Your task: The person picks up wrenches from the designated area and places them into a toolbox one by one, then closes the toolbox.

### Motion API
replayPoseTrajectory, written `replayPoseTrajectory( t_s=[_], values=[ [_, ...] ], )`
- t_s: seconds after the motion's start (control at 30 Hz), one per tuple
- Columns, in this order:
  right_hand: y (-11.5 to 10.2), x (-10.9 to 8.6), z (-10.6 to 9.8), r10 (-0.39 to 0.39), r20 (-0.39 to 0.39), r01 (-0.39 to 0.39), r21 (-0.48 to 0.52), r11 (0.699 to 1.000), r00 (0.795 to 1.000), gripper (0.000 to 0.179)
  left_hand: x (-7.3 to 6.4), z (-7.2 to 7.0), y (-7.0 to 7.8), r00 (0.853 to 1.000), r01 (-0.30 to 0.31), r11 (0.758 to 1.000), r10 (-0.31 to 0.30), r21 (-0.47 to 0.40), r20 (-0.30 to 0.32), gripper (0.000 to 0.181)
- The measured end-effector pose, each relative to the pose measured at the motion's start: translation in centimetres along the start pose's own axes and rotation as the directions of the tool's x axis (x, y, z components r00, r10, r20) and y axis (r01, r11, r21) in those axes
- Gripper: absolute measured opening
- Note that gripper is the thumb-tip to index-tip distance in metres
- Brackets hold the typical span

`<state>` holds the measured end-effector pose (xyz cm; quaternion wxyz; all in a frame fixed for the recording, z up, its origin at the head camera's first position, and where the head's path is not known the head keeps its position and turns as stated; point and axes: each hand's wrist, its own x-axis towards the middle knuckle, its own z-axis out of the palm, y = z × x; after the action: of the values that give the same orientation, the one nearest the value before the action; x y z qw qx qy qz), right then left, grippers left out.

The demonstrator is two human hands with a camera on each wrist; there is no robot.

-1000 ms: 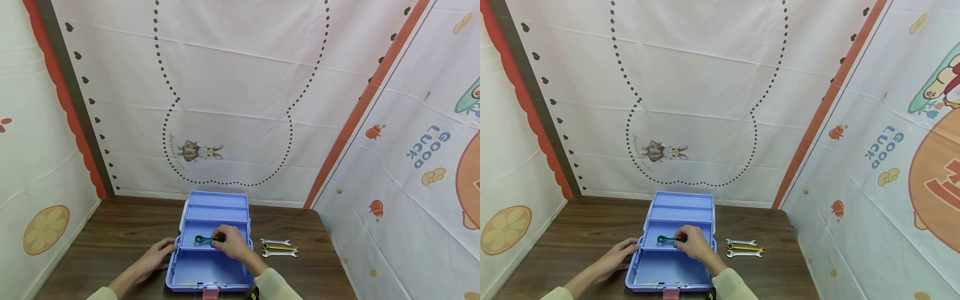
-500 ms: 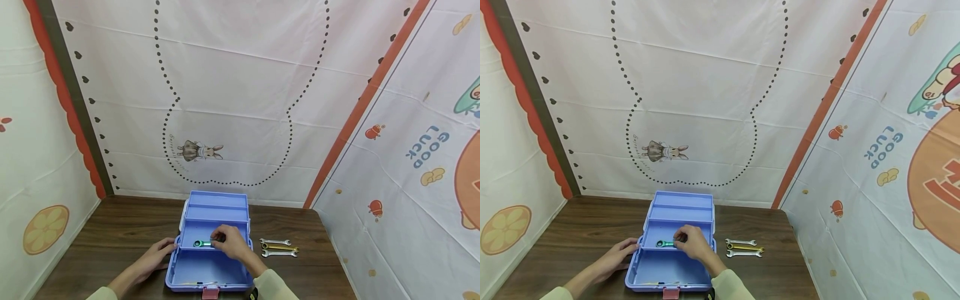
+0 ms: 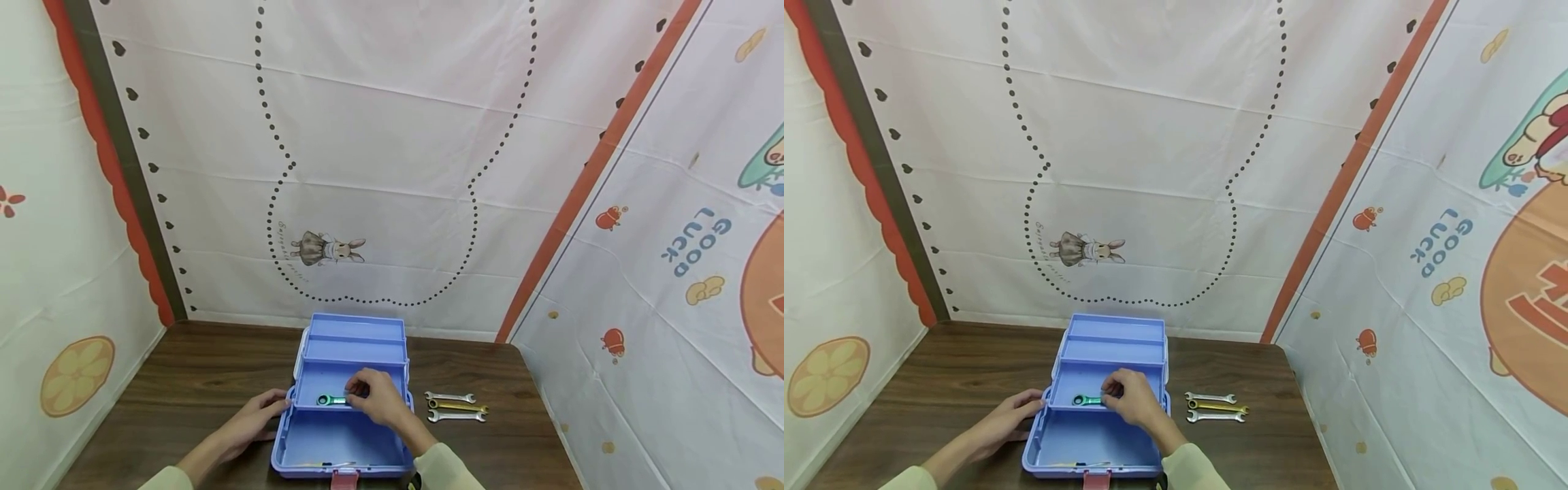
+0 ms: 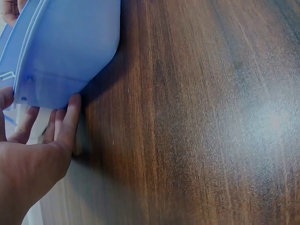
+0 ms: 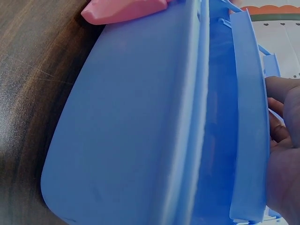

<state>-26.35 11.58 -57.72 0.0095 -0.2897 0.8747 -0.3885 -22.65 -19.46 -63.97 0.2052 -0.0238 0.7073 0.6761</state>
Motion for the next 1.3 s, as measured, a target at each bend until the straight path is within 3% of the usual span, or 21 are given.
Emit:
replayPoseTrajectory(
  t_s=[0.33, 0.63, 0.9, 1.13, 1.3],
  values=[
    [0.31, -0.07, 0.19, 0.003, -0.002, -0.003, -0.003, 1.0, 1.0, 0.011, 0.03, -0.33, 1.03, 0.999, -0.011, 0.999, 0.009, 0.034, 0.04, 0.064],
    [0.39, 0.02, 0.14, 0.009, 0.001, -0.009, -0.01, 1.0, 1.0, 0.01, -0.06, 0.0, 0.59, 0.999, -0.01, 1.0, 0.009, 0.007, 0.037, 0.06],
    [0.36, -0.09, 0.08, -0.034, -0.038, 0.034, -0.002, 0.999, 0.999, 0.011, -0.03, 0.04, 0.89, 0.998, -0.019, 1.0, 0.019, -0.002, 0.059, 0.054],
    [0.47, -0.03, -0.07, -0.096, -0.094, 0.095, -0.015, 0.995, 0.991, 0.01, 0.49, -0.52, 0.95, 0.995, -0.058, 0.997, 0.055, 0.041, 0.078, 0.052],
    [0.22, -0.4, -0.69, -0.122, -0.091, 0.123, 0.01, 0.992, 0.988, 0.011, 0.64, -0.45, 0.72, 0.995, -0.066, 0.996, 0.062, 0.052, 0.072, 0.05]
  ],
)
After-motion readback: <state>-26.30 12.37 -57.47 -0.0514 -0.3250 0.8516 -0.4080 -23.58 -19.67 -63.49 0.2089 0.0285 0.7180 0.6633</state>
